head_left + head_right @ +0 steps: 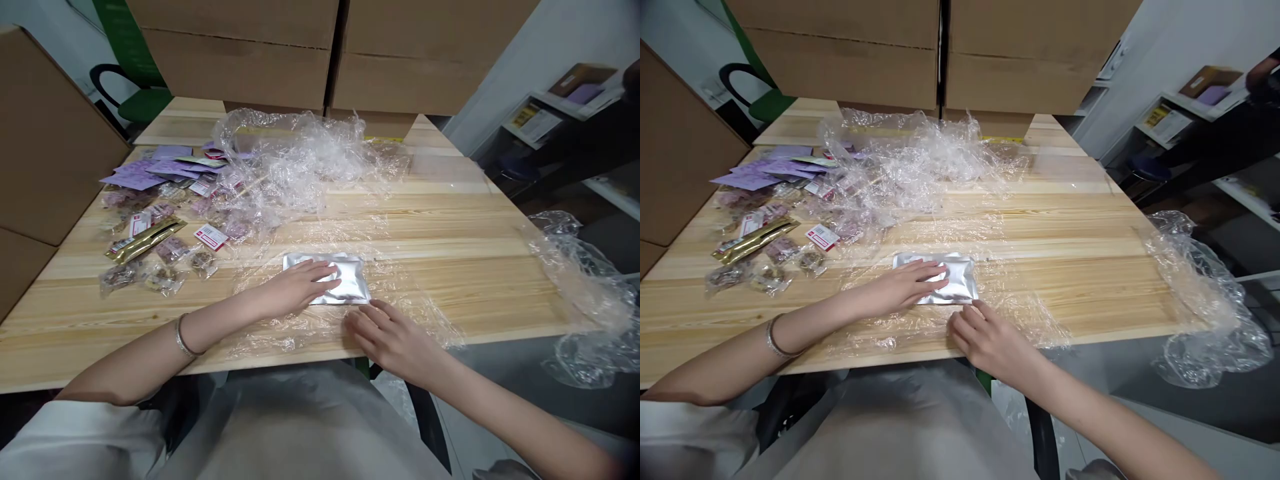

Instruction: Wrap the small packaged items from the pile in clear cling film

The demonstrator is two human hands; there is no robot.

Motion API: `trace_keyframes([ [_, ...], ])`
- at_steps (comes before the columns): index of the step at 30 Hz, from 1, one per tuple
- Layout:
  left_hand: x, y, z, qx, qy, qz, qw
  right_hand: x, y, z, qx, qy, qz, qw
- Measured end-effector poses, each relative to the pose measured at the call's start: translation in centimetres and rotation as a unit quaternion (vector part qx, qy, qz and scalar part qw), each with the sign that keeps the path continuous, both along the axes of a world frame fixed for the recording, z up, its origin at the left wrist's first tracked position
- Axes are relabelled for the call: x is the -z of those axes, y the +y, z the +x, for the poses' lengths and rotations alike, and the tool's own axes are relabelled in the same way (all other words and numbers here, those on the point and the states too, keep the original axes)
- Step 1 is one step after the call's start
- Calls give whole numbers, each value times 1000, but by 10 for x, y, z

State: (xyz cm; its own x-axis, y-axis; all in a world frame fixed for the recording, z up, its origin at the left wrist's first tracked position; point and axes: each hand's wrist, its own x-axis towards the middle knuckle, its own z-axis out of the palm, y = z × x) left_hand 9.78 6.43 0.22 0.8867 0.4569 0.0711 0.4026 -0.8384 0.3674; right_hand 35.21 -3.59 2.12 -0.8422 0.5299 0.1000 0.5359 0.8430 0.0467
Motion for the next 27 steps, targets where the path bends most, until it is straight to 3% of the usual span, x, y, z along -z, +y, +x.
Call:
trace_keyframes([
  [4,-15,-1,6,-17,7,54,998,-8,-6,2,53,18,-31,998],
  [9,-43,-31,18,-79,-13,66,995,-27,10,0,74,25,-78,994],
  [13,-51,-50,16,-88,83,109,987,-39,35,-2,150,47,-103,982],
  [16,-55,-47,-1,-123,158,101,974,-43,47,4,186,21,-112,976],
  [19,-61,-34,-32,-155,181,23,971,-43,48,17,207,-46,-123,969],
  [22,-62,-20,-66,-195,134,-112,965,-41,44,34,214,-91,-155,960],
  [24,-57,-15,-82,-235,68,-218,945,-40,43,46,234,-83,-177,952],
  [27,-45,-15,-91,-314,-47,-331,889,-39,44,65,286,-50,-222,931],
])
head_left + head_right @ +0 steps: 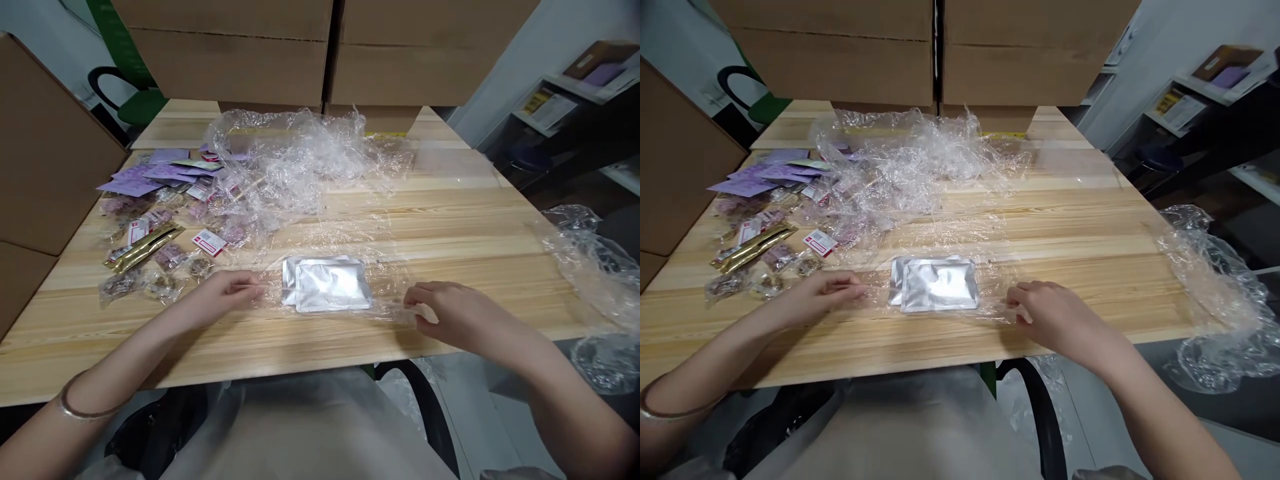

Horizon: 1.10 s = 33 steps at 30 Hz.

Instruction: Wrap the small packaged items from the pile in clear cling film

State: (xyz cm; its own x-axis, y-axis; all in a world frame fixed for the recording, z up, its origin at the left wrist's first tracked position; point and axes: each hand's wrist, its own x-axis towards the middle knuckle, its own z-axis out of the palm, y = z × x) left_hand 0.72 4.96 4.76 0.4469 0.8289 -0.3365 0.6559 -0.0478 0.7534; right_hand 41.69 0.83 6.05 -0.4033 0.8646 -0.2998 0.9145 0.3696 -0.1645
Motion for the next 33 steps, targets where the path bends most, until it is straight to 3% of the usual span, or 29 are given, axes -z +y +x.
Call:
trace_keyframes([
  [5,15,-6,6,-161,-71,19,984,-1,11,22,90,-31,-68,993],
  [10,31,-6,6,-219,-49,89,970,8,32,17,165,74,-22,983],
  [13,38,-4,5,-212,-2,137,967,21,43,5,225,47,35,973],
  [16,37,-3,8,-165,136,206,955,36,49,-7,266,-37,85,959],
  [20,32,-6,14,-92,362,233,898,56,55,-6,297,-64,116,946],
  [22,32,-9,16,-69,421,235,873,62,58,7,298,-34,119,947],
  [24,33,-14,15,-68,436,288,850,61,59,26,277,40,106,954],
  [27,36,-24,14,-74,381,464,796,44,47,45,227,144,140,953],
  [28,36,-27,15,-42,336,520,784,35,40,44,202,156,184,949],
  [30,35,-30,22,83,227,571,784,21,23,30,106,166,260,945],
  [31,34,-30,27,158,181,559,793,18,15,18,24,178,261,948],
  [33,34,-26,39,265,136,488,820,21,4,-9,-129,195,183,955],
])
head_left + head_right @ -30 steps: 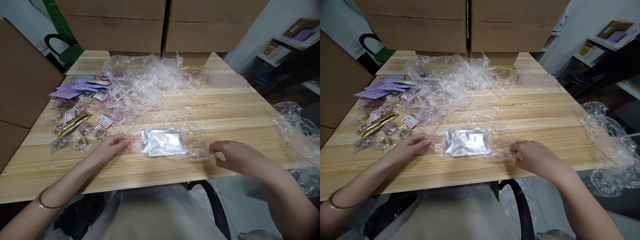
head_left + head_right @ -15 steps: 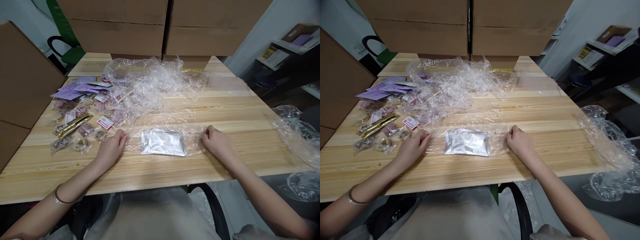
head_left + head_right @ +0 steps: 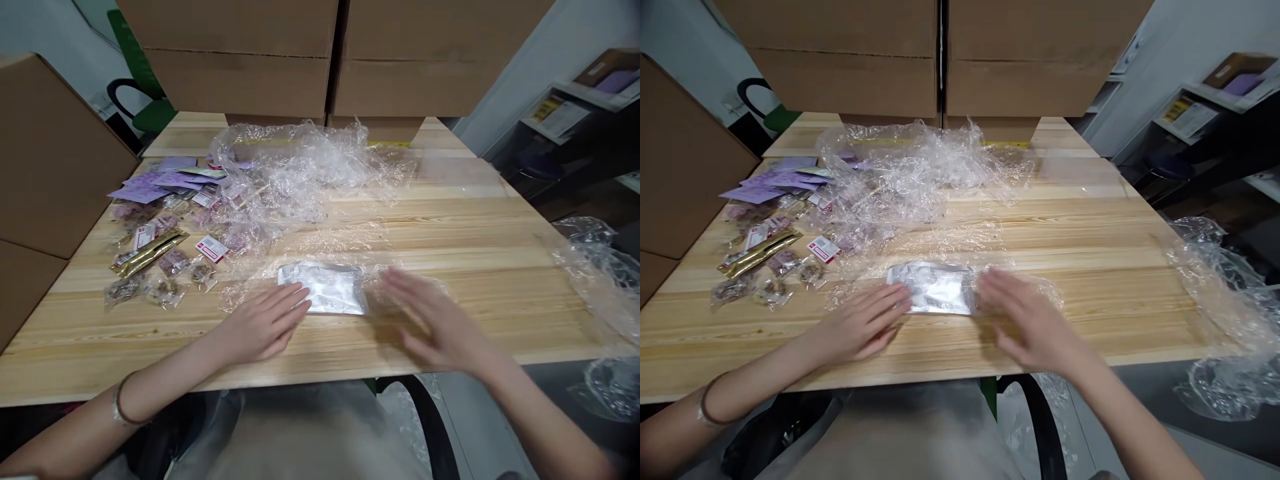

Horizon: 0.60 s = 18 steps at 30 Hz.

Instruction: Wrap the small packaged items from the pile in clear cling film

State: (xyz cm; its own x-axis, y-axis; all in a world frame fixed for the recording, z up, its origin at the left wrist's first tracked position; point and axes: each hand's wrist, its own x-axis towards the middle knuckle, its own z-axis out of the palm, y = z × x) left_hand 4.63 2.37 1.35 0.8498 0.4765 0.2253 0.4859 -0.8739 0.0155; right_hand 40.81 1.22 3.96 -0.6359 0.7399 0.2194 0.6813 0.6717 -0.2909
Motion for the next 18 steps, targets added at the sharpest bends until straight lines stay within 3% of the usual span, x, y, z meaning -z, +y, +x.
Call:
trace_keyframes([
  [2,2,8,10,-2,27,-77,997,14,-2,-23,-88,-26,-47,995],
  [7,9,30,15,-36,47,-189,980,52,20,-34,-68,-50,-31,996],
  [11,9,34,6,-37,60,-205,976,53,35,-25,-64,-50,-6,997],
  [18,9,32,-18,-44,52,-161,985,46,39,-16,-56,-26,14,998],
])
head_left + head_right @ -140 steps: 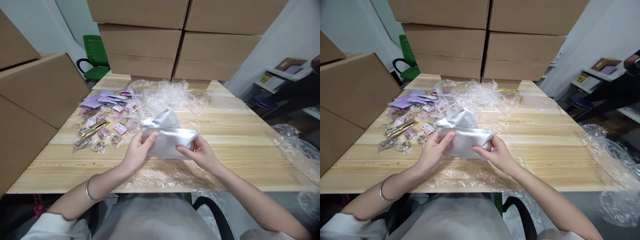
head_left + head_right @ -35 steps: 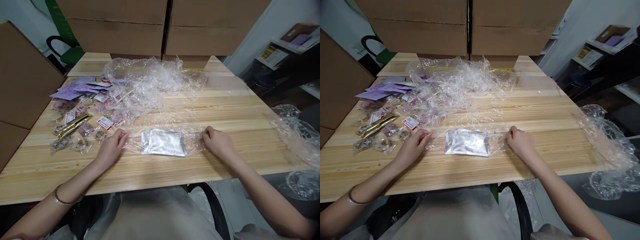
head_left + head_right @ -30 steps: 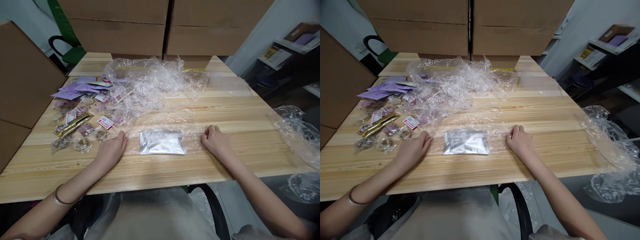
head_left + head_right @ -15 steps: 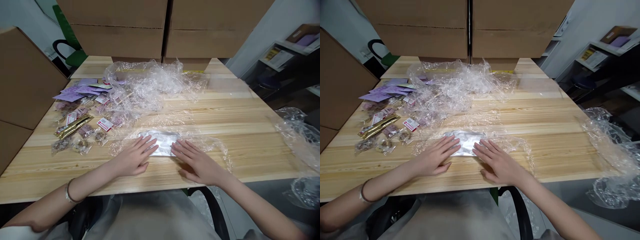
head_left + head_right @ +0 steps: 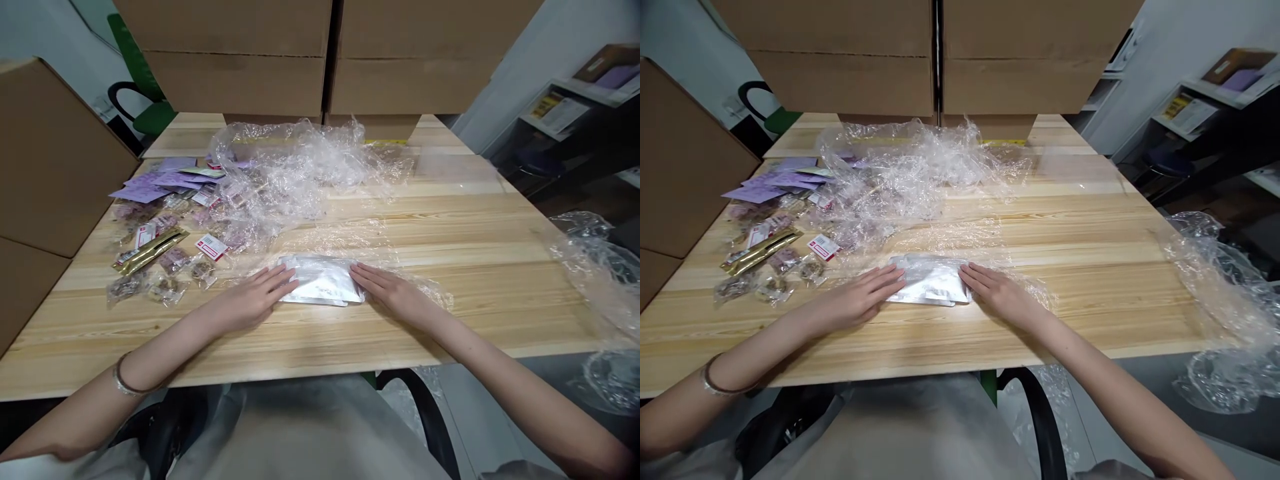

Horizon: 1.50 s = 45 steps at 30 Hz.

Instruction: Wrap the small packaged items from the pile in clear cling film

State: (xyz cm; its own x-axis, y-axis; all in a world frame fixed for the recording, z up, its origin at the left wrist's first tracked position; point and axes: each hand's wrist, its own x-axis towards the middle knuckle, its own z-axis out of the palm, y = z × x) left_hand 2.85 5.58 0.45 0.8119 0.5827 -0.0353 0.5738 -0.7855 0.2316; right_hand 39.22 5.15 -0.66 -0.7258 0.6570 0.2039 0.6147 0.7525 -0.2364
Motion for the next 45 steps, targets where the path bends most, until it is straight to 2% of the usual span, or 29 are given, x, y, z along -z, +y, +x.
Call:
trace_keyframes([
  [3,0,2,-12,-27,-4,8,1000,2,0,2,10,32,-6,999],
  [7,0,7,-29,-64,-2,-23,998,2,0,1,14,55,-40,998],
  [13,-7,6,-46,-77,-77,-107,988,-17,0,9,26,82,-168,982],
  [16,-17,-1,-48,-92,-128,-201,967,-30,-4,18,44,106,-259,959],
  [19,-23,-9,-49,-137,-175,-275,935,-41,-7,25,64,124,-319,937],
  [23,-23,-13,-49,-211,-218,-315,899,-48,-6,27,85,157,-358,917],
  [26,-23,-11,-47,-226,-245,-338,880,-51,-2,25,106,193,-416,882],
  [29,-25,-10,-44,-239,-264,-333,873,-51,4,25,124,220,-460,851],
  [32,-27,-9,-42,-262,-271,-299,877,-46,10,28,137,226,-471,842],
  [40,-24,1,-44,-290,-278,-267,876,-46,27,29,173,199,-380,886],
  [42,-23,3,-43,-301,-272,-259,876,-46,30,29,177,199,-401,876],
  [45,-22,4,-40,-308,-257,-265,877,-41,33,29,192,194,-467,841],
])
